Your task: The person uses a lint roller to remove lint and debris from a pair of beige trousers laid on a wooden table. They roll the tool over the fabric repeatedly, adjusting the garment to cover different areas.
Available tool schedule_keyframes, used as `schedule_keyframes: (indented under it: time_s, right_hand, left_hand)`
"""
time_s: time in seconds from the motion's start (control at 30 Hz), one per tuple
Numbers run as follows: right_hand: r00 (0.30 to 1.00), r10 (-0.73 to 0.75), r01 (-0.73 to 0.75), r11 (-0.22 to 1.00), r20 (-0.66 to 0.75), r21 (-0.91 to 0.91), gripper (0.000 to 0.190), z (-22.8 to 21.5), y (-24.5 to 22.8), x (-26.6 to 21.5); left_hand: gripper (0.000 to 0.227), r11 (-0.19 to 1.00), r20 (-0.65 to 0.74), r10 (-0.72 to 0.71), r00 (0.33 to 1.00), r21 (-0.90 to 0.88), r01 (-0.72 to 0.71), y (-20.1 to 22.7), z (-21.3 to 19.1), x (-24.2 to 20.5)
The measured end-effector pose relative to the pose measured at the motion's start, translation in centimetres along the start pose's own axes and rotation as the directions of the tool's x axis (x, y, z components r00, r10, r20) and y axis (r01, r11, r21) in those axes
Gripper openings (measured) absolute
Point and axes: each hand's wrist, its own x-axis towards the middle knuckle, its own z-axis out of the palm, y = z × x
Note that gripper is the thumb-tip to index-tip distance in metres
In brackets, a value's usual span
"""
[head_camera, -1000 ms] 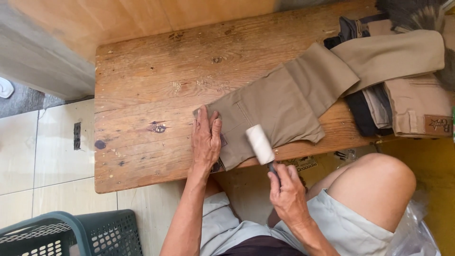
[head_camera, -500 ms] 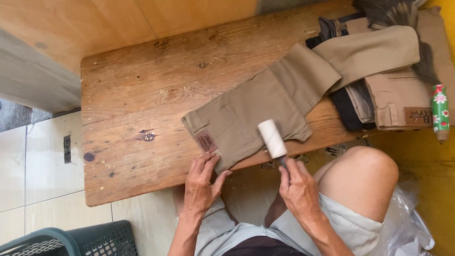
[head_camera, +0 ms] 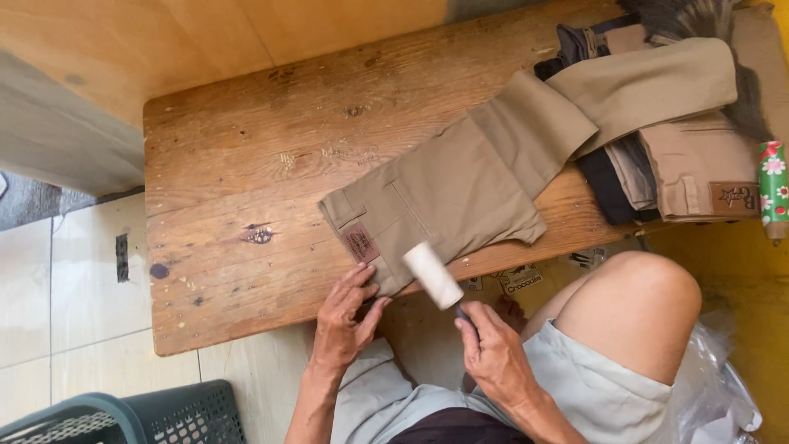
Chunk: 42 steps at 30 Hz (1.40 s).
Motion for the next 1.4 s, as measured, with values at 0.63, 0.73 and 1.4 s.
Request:
schedule_keyframes:
  time_s: [0.63, 0.73, 1.4]
  right_hand:
    - [0.849, -0.431, 0.487, 0.862, 0.305, -0.137, 0.020, -3.8, -3.8, 7.7]
    - [0.874, -0.301, 0.420, 0.863, 0.381, -0.282, 0.031, -4.2, -3.5, 10.8]
    - [0.460, -0.732, 0.173, -0.481, 0.502, -0.860, 0.021, 0.6, -3.1, 23.0]
  left_hand:
    - [0.098, 0.536, -0.099, -0.464, 0.880, -0.822, 0.190, -0.6, -0.2, -0.7]
    - [0.099, 0.640, -0.185, -0.496, 0.848, -0.738, 0.214, 0.2, 0.1, 0.1]
    - [0.080, 0.955, 0.034, -0.287, 0.957, 0.086, 0.283, 2.2, 0.9, 0.6]
